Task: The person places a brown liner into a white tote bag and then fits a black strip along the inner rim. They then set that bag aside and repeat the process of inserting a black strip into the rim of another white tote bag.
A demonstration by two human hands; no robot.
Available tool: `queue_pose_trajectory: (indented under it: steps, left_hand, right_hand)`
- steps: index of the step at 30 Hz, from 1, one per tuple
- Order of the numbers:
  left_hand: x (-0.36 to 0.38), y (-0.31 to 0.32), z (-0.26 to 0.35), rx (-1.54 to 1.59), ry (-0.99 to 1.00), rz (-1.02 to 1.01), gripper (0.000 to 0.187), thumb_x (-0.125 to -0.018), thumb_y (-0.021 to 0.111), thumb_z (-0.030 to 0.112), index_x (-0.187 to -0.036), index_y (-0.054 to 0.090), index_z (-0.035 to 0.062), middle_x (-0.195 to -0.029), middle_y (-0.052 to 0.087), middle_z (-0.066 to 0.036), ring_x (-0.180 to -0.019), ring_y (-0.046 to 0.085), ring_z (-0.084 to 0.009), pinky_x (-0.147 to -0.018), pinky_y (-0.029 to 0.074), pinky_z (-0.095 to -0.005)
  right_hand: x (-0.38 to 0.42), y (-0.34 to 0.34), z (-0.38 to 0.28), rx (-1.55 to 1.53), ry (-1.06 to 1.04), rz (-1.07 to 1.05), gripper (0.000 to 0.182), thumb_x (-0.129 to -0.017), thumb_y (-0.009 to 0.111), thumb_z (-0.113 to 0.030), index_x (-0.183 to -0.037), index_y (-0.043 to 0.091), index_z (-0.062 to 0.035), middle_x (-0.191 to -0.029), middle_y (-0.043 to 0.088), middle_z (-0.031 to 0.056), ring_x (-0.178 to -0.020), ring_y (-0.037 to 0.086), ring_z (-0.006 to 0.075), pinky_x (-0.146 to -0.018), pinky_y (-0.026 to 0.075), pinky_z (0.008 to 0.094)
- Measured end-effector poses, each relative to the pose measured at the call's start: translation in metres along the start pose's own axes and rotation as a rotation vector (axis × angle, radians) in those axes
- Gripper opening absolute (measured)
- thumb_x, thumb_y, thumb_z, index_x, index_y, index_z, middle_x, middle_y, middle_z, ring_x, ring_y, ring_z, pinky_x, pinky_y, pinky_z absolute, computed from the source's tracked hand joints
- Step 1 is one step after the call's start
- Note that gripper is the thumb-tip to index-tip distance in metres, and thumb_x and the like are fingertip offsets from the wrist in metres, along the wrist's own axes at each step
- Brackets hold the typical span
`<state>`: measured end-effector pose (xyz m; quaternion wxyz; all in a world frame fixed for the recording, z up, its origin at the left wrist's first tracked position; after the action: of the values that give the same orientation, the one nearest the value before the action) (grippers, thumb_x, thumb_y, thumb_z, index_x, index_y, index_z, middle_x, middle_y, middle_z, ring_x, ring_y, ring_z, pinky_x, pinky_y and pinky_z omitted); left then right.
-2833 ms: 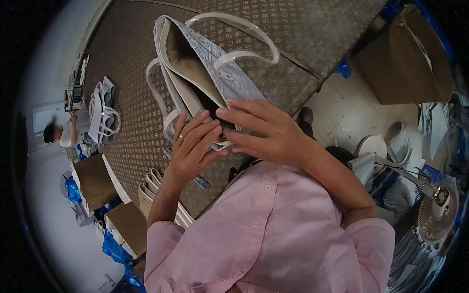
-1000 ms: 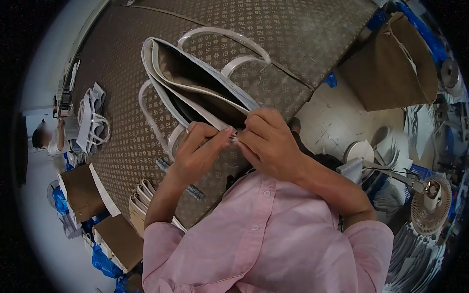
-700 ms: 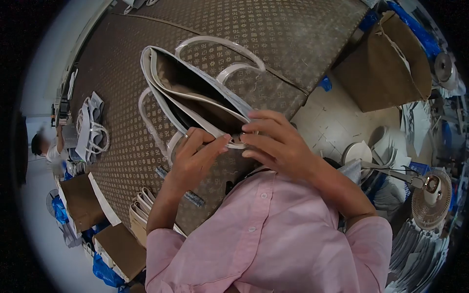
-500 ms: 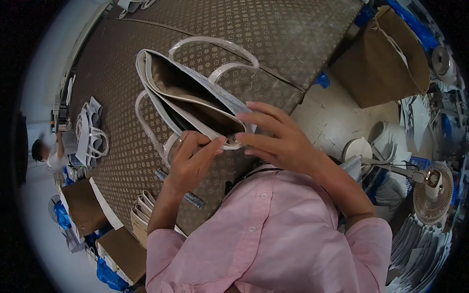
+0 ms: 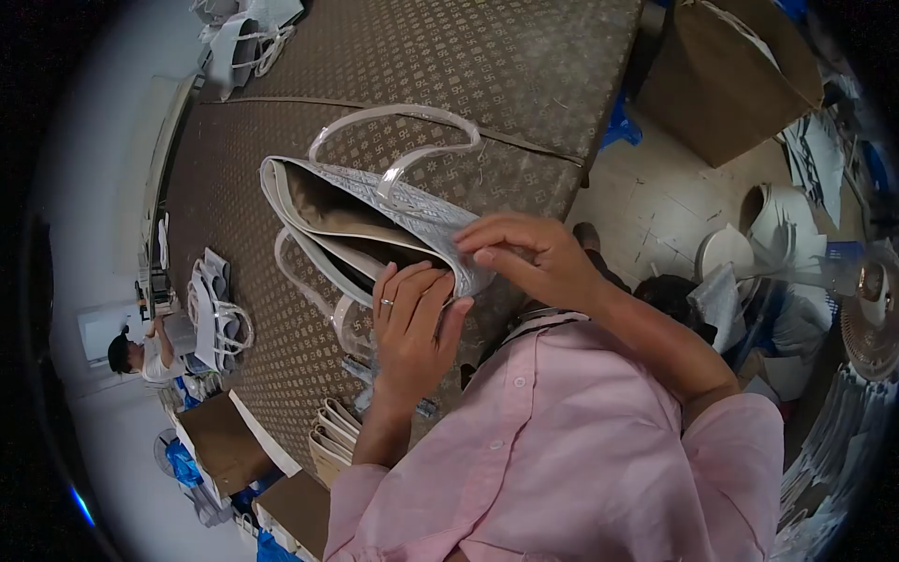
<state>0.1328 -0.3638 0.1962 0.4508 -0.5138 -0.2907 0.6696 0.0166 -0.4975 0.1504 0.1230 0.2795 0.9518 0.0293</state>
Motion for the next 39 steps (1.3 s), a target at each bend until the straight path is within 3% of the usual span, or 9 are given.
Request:
queue_pose_trajectory:
  steps: [5,16,18,20,24,29,31,36,39]
  left_hand:
    - [-0.009,0.008,0.012,-0.083,-0.120,0.033,0.022,-0.077,0.067,0.015,-0.092,0.060,0.0002,-0.094,0.058,-0.011,-0.095,0.055,-0.0280,-0.093,0.036,-0.0458]
    - [-0.070,0.049,0.039,-0.170,-0.230,0.173,0.019,-0.072,0.061,0.013,-0.078,0.059,-0.0044,-0.084,0.059,-0.017,-0.085,0.059,-0.0300,-0.089,0.043,-0.0455]
    - [-0.097,0.059,0.035,-0.176,-0.312,0.120,0.022,-0.076,0.059,0.018,-0.080,0.060,-0.0039,-0.084,0.060,-0.017,-0.086,0.058,-0.0302,-0.089,0.043,-0.0458]
    - [-0.117,0.070,0.032,-0.148,-0.311,0.027,0.025,-0.078,0.059,0.022,-0.083,0.061,-0.0018,-0.085,0.060,-0.019,-0.086,0.058,-0.0304,-0.089,0.042,-0.0461]
    - [-0.120,0.050,0.015,0.078,-0.301,-0.151,0.025,-0.083,0.056,0.026,-0.084,0.062,0.0017,-0.087,0.061,-0.012,-0.085,0.057,-0.0269,-0.091,0.041,-0.0414]
    - [-0.070,-0.038,-0.043,0.082,-0.754,0.448,0.016,-0.082,0.063,0.012,-0.095,0.065,0.0037,-0.092,0.065,-0.010,-0.087,0.062,-0.0262,-0.070,0.050,-0.0338]
    - [-0.046,-0.050,-0.106,-0.135,-0.918,0.666,0.030,-0.084,0.062,0.016,-0.109,0.059,-0.0007,-0.105,0.062,-0.014,-0.096,0.060,-0.0258,-0.081,0.047,-0.0331]
    - [-0.014,-0.019,-0.231,1.023,-1.041,0.846,0.051,-0.092,0.052,0.031,-0.133,0.040,0.0021,-0.120,0.053,-0.006,-0.111,0.049,-0.0143,-0.091,0.041,-0.0291]
    - [-0.012,0.010,-0.243,1.133,-0.889,0.795,0.050,-0.092,0.052,0.029,-0.132,0.042,0.0013,-0.118,0.053,-0.005,-0.108,0.049,-0.0127,-0.092,0.039,-0.0272]
  right_hand:
    - [0.005,0.006,0.008,0.097,-0.007,0.019,0.014,-0.084,0.057,-0.003,-0.095,0.064,0.0005,-0.102,0.064,0.0113,-0.094,0.061,0.0199,-0.082,0.047,0.0281]
    - [-0.078,-0.029,0.005,-0.118,-0.106,-0.355,0.048,-0.092,0.038,-0.031,-0.118,0.053,0.0072,-0.128,0.046,0.0244,-0.118,0.047,0.0324,-0.100,0.034,0.0381]
    - [-0.108,-0.054,0.007,-0.170,-0.134,-0.527,0.045,-0.090,0.046,-0.024,-0.123,0.049,0.0063,-0.129,0.046,0.0233,-0.118,0.047,0.0311,-0.100,0.034,0.0385]
    - [-0.126,-0.073,0.007,-0.241,0.251,-0.507,0.051,-0.084,0.056,-0.011,-0.130,0.041,0.0048,-0.129,0.047,0.0222,-0.118,0.048,0.0296,-0.101,0.034,0.0370]
    - [-0.150,-0.082,-0.014,0.270,0.254,-0.720,0.061,-0.079,0.063,-0.004,-0.134,0.037,-0.0021,-0.124,0.050,0.0195,-0.111,0.053,0.0261,-0.092,0.044,0.0367]
    - [-0.137,-0.055,-0.042,0.736,-0.004,-0.826,0.054,-0.081,0.056,-0.003,-0.133,0.040,-0.0073,-0.100,0.059,0.0258,-0.081,0.062,0.0384,-0.068,0.050,0.0402]
    - [-0.144,-0.056,-0.047,0.814,0.103,-0.843,0.053,-0.082,0.055,-0.004,-0.132,0.041,-0.0077,-0.100,0.060,0.0250,-0.082,0.062,0.0374,-0.068,0.049,0.0408]
    - [-0.154,-0.054,-0.057,1.007,0.226,-0.806,0.050,-0.082,0.053,-0.002,-0.131,0.042,-0.0083,-0.101,0.060,0.0223,-0.087,0.062,0.0364,-0.073,0.049,0.0403]
    - [-0.139,-0.035,-0.072,1.076,-0.128,-0.642,0.047,-0.084,0.051,-0.001,-0.129,0.044,-0.0073,-0.107,0.059,0.0206,-0.094,0.059,0.0368,-0.079,0.048,0.0390]
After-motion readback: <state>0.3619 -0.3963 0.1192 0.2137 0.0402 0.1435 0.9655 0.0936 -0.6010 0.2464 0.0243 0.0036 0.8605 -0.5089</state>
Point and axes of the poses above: each hand's wrist, its own x-axis away from the middle knuckle, its own y-axis out of the palm, z = x × y, the point moved 2 cm from there along -x, towards the middle knuckle
